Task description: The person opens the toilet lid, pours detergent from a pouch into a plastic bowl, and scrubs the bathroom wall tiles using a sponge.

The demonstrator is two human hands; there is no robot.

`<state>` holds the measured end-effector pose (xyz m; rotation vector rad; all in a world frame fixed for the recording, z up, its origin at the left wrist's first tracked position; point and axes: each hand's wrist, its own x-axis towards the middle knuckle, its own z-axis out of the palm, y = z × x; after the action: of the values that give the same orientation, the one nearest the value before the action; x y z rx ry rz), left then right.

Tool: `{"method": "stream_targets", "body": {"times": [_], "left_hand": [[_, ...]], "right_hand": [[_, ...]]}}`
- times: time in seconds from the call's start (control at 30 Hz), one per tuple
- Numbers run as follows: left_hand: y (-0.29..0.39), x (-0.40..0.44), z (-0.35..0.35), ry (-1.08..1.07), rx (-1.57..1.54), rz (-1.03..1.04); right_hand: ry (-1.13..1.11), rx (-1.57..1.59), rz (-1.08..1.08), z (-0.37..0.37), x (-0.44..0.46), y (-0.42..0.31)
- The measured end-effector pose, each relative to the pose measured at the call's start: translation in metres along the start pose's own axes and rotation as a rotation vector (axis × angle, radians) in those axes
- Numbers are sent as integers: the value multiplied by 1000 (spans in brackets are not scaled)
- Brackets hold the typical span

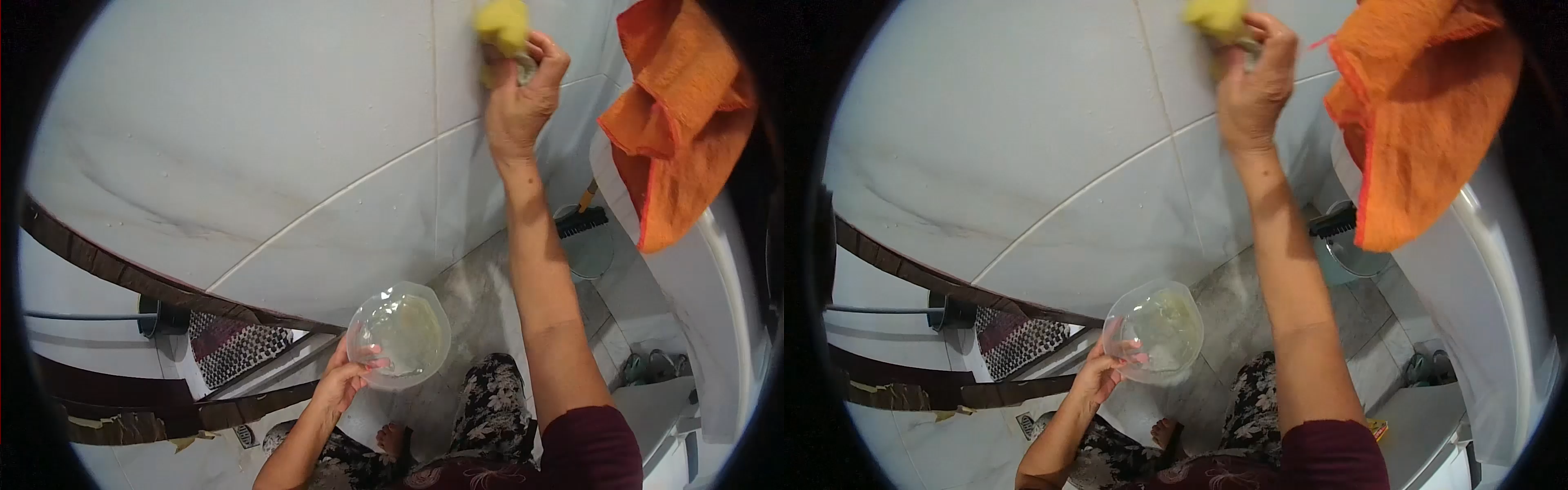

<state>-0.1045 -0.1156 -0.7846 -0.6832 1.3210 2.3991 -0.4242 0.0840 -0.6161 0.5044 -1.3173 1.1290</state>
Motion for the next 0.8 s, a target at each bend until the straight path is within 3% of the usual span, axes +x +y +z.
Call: {"method": "stream_targets", "body": {"times": [0.07,0.13,0.17,0.2,0.23,0.3,0.4,0.53,0.67,0.77,0.8], "left_hand": [[-5,-2,-6,-13,0,3],[-6,-4,-7,-8,10,-6],[-5,-8,-5,2,19,-15],[-4,-9,-3,9,28,-21],[-6,-10,-5,-7,3,-31],[-7,-8,-6,-44,-47,-34],[-3,-5,3,22,-32,-57],[-2,3,2,-35,-44,-67],[-4,7,5,-50,-115,-72],[-5,9,3,-54,-167,-88],[-6,10,3,-61,-190,-92]], "right_hand": [[58,-217,39,-13,-14,48],[223,-73,501,-31,-49,92],[250,-202,606,-47,-77,123],[249,-154,941,-67,-103,144],[400,120,1091,-81,-143,167],[370,57,1283,-94,-160,172],[237,-109,1052,-78,-129,177],[7,-254,109,-37,-18,87],[129,-484,-10,-33,-5,150],[190,-575,464,-60,-28,223],[157,-528,497,-78,-45,257]]}}
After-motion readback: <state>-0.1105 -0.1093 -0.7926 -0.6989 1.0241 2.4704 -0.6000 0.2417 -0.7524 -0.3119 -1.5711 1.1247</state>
